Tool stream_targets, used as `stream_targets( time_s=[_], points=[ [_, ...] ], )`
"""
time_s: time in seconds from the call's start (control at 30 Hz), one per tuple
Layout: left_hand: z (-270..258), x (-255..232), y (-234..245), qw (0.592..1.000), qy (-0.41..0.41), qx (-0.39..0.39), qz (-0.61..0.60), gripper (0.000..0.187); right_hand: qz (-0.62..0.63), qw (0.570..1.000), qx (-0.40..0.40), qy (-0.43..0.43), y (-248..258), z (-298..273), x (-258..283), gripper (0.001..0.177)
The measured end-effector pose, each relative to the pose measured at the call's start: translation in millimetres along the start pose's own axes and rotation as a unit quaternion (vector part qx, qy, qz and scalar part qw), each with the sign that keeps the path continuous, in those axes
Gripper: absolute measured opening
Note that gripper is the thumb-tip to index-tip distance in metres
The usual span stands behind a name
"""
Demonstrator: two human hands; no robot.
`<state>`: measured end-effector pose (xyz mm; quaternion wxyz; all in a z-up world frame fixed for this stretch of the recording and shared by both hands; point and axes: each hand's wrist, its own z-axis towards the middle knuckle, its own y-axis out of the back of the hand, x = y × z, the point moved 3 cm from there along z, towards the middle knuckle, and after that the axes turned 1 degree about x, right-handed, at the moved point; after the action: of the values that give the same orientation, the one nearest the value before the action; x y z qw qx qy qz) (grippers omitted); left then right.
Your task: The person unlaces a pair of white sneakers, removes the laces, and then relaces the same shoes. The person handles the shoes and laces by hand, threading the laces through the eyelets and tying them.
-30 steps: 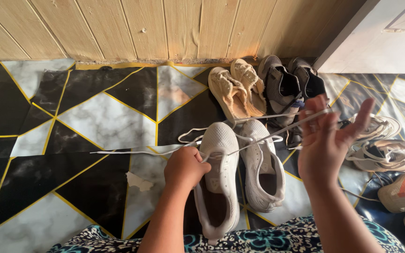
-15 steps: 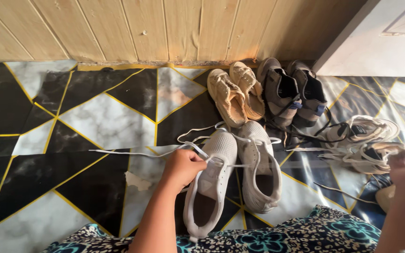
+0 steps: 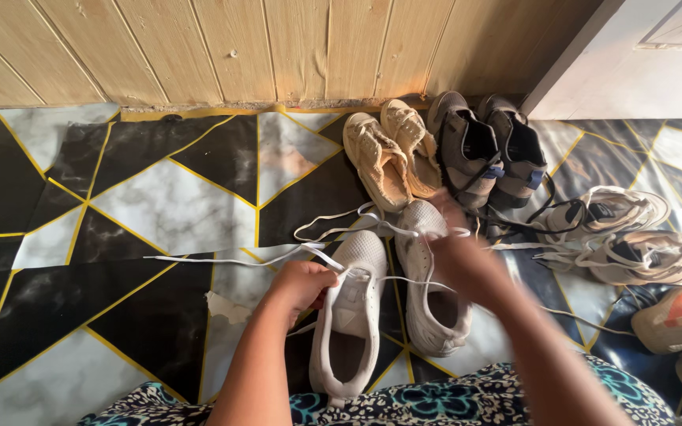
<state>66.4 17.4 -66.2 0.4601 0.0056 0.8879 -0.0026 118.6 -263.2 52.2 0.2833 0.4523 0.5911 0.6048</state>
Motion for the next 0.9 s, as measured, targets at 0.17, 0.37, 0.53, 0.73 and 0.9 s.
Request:
stream_targets(
  time_s=[0.17, 0.37, 0.53, 0.73, 0.9],
  points=[
    [-1.1, -0.8, -4.2, 0.999, 0.019, 0.022, -0.020, 0.015, 0.128, 0.990, 0.032, -0.048, -22.3, -3.2, 80.1, 0.026],
    [2.5, 0.4, -5.2, 0.999, 0.019, 0.039, -0.010, 0.017, 0.157, 0.983, 0.083, -0.049, -13.5, -4.9, 85.9, 0.034],
    [6.6, 2.9, -4.2, 0.998, 0.025, 0.053, -0.014, 0.019, 0.179, 0.983, 0.019, -0.041, -22.8, -3.3, 83.3, 0.030],
    [8.2, 5.8, -2.8, 0.997, 0.037, 0.065, -0.022, 0.019, 0.179, 0.982, -0.027, -0.046, -30.8, -1.0, 79.8, 0.026],
    [7.2, 4.5, -1.6, 0.997, 0.040, 0.068, -0.023, 0.018, 0.207, 0.976, -0.048, -0.044, -31.4, -4.3, 85.0, 0.026]
  ],
)
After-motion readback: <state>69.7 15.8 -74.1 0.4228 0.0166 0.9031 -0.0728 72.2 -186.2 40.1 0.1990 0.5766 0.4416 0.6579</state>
